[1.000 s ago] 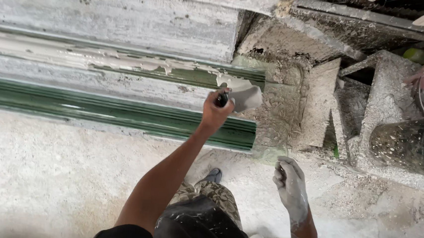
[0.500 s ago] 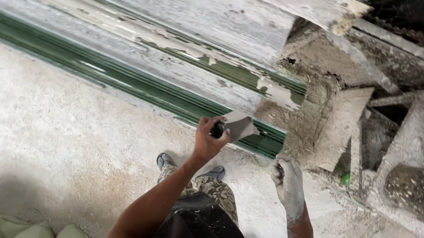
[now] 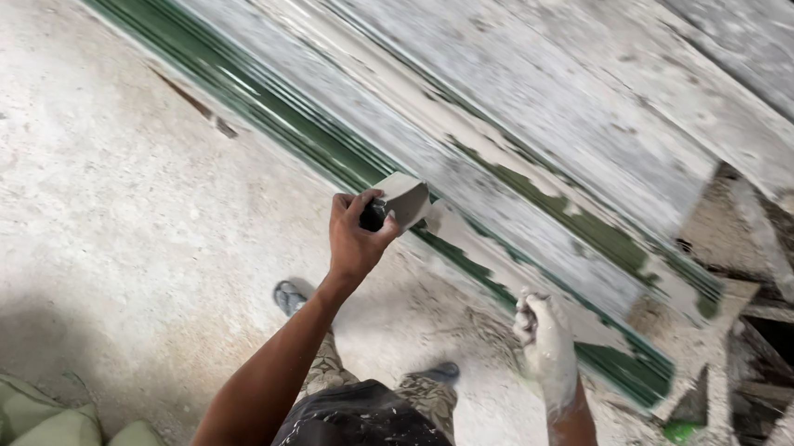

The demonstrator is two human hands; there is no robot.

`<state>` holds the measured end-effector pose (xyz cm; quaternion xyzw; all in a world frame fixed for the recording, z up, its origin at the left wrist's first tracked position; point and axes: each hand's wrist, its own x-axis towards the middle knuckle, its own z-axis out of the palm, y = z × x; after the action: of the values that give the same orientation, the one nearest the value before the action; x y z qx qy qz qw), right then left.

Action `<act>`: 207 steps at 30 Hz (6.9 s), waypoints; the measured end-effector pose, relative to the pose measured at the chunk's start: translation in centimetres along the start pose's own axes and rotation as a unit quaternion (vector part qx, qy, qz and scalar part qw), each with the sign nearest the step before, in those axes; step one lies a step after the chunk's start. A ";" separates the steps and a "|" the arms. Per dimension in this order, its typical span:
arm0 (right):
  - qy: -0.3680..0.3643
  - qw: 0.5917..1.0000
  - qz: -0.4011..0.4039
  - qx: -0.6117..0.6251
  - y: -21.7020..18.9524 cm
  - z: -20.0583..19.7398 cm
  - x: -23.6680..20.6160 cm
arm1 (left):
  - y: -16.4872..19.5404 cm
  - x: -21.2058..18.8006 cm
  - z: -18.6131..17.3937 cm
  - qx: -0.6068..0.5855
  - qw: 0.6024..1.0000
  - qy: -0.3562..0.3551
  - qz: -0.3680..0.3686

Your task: The person scoops gypsum casting powder from a bag into a large bowl, adds water, and mixes the plaster by hand until smooth. They then carry the bowl to a rack of green mold strips and spread the plaster over the mold surfaces, wiping and smoothing it along the strips.

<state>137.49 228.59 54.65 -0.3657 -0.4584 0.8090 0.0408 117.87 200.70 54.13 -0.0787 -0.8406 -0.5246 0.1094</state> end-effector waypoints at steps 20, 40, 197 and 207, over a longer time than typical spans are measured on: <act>-0.105 0.994 0.005 -0.015 11.3 62.2 23.5 | -30.4 46.3 -36.3 0.051 0.997 0.050 -0.009; -0.120 0.985 0.020 -0.126 17.7 116.5 40.6 | -56.1 83.8 -65.2 0.157 0.985 0.074 0.004; -0.214 0.968 0.086 -0.097 -14.6 -44.9 11.0 | 32.9 -33.6 56.4 0.013 0.938 -0.318 -0.141; -0.188 0.717 -0.252 -0.622 -18.0 -34.6 18.9 | 22.0 -21.3 34.6 -0.348 0.898 -0.268 0.015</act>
<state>140.59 271.14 47.23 -0.0198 -0.9319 0.3531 -0.0809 140.28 241.09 52.79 -0.2615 -0.6004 -0.7415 -0.1464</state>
